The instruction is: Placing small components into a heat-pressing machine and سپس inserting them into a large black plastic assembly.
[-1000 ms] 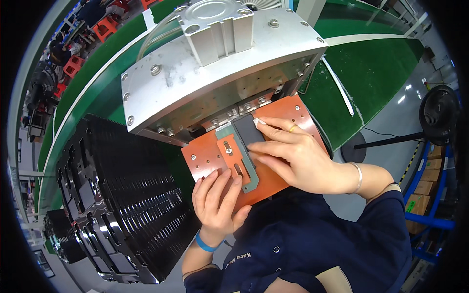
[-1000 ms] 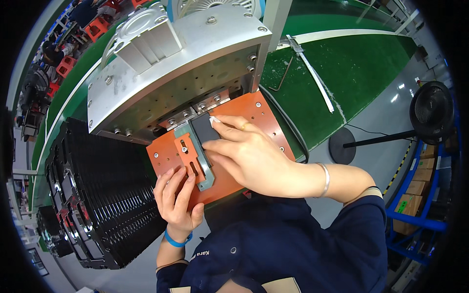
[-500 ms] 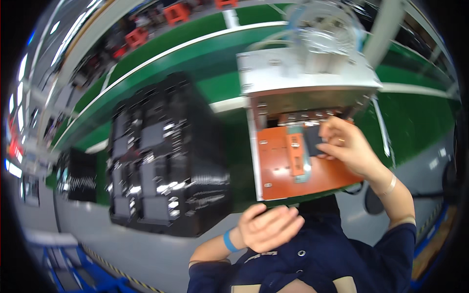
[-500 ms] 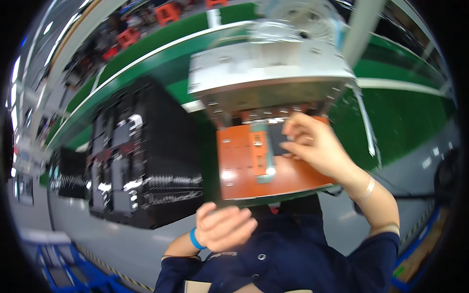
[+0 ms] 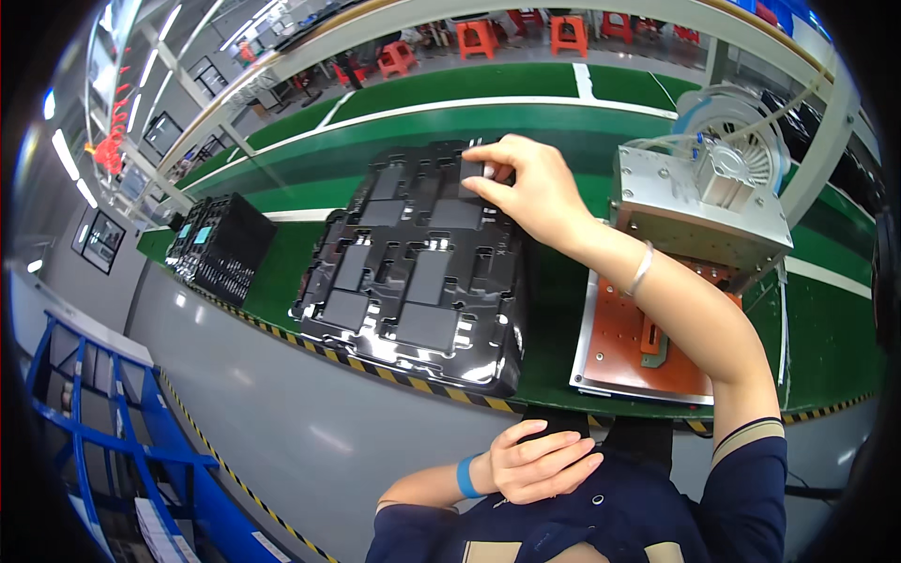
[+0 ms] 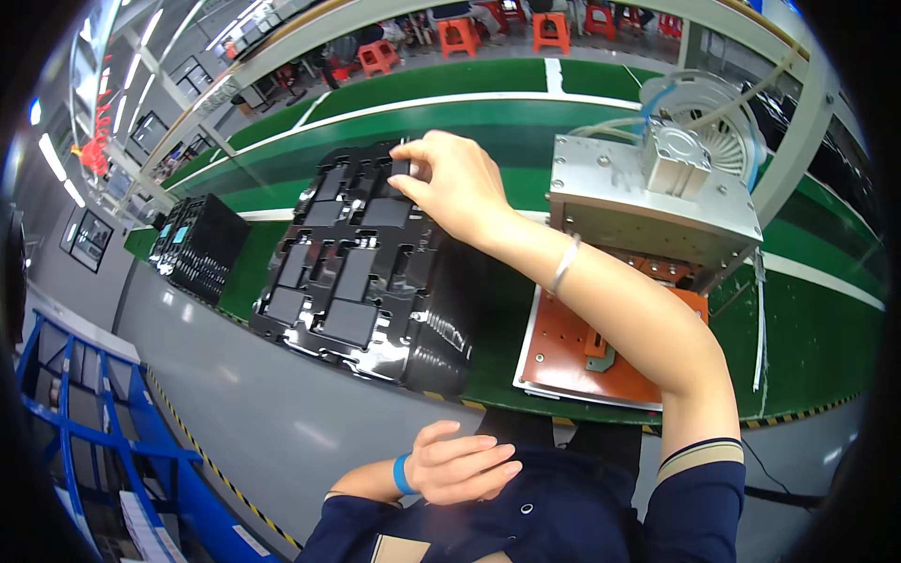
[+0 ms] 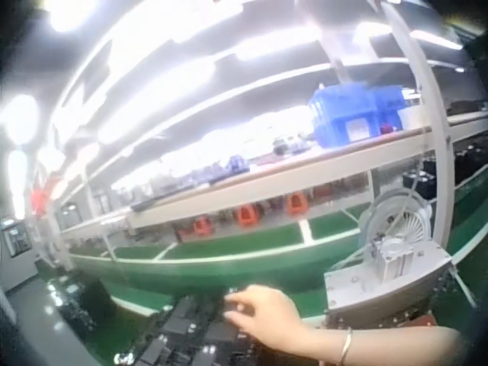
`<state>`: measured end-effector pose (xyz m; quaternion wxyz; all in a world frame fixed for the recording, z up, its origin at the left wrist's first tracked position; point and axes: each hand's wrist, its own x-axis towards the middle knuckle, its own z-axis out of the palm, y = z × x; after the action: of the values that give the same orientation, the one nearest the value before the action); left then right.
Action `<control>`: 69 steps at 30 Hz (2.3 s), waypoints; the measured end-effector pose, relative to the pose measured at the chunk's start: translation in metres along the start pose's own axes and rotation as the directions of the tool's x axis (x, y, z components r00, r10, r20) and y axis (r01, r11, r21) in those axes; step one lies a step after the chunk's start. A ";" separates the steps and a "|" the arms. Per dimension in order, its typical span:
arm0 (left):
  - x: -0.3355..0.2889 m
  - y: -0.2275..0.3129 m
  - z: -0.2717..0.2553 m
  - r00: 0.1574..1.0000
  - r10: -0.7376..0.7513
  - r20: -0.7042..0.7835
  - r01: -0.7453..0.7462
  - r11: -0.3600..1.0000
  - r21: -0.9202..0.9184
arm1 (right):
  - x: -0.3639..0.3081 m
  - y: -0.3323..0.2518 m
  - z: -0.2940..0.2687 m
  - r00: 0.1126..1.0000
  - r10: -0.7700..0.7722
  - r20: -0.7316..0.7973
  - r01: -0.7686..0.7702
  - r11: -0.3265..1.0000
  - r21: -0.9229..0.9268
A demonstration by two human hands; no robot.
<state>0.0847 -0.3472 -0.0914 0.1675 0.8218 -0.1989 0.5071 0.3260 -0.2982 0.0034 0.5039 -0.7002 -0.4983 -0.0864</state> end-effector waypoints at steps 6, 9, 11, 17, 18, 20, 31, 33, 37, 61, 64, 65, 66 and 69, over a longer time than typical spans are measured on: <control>-0.002 -0.005 -0.040 0.989 0.006 0.145 -0.027 0.989 0.143 | 0.014 0.000 0.007 0.976 -0.104 0.193 0.145 0.966 -0.214; 0.014 -0.016 -0.095 0.961 0.075 0.265 -0.168 0.923 0.346 | 0.012 -0.005 -0.005 0.961 -0.207 0.182 0.226 0.969 -0.094; 0.028 -0.038 -0.126 0.976 -0.034 0.214 -0.092 0.826 0.555 | 0.006 -0.018 -0.022 0.949 -0.212 0.235 0.240 0.966 -0.095; 0.096 -0.137 -0.160 0.752 -0.657 -0.053 0.550 0.581 0.600 | -0.005 -0.070 -0.018 0.675 -0.424 0.604 0.589 0.802 -0.095; 0.094 -0.148 -0.168 0.700 -0.710 0.080 0.512 0.578 0.635 | -0.003 -0.082 -0.015 0.642 -0.381 0.666 0.607 0.783 -0.137; 0.098 -0.163 -0.158 0.559 -0.811 0.173 0.548 0.517 0.658 | 0.000 -0.089 -0.011 0.611 -0.367 0.702 0.670 0.711 -0.211; 0.129 -0.196 -0.153 0.063 -0.950 0.305 0.720 0.254 0.645 | -0.012 -0.082 0.013 0.451 -0.606 0.655 0.891 0.348 -0.292; 0.125 -0.204 -0.154 0.054 -0.957 0.284 0.724 0.234 0.649 | -0.011 -0.069 0.008 0.477 -0.677 0.561 0.879 0.368 -0.304; 0.117 -0.219 -0.177 0.355 -0.847 0.396 0.740 0.513 0.434 | -0.023 -0.059 -0.040 0.583 -0.750 0.312 0.805 0.482 -0.344; 0.092 -0.037 -0.008 0.888 0.032 0.458 0.040 0.988 -0.147 | -0.220 0.019 -0.153 0.994 0.086 0.062 -0.039 0.841 -0.540; 0.066 -0.023 0.061 0.848 0.031 0.529 0.125 0.958 -0.256 | -0.220 0.024 -0.152 0.996 0.085 0.036 -0.052 0.845 -0.533; 0.064 -0.020 0.078 0.814 0.023 0.581 0.139 0.962 -0.233 | -0.221 0.027 -0.151 0.995 0.090 0.051 -0.049 0.846 -0.531; 0.061 -0.019 0.090 0.776 0.012 0.631 0.153 0.966 -0.207 | -0.221 0.027 -0.152 0.995 0.081 0.062 -0.033 0.832 -0.554; 0.046 -0.020 0.106 0.761 0.030 0.648 0.063 0.991 -0.120 | -0.225 0.029 -0.151 0.994 0.078 0.075 -0.018 0.805 -0.593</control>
<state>0.1947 -0.3880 -0.0971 0.1478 0.9348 -0.2710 0.1757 0.2964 -0.5550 -0.0823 0.2385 -0.8380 -0.4522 -0.1910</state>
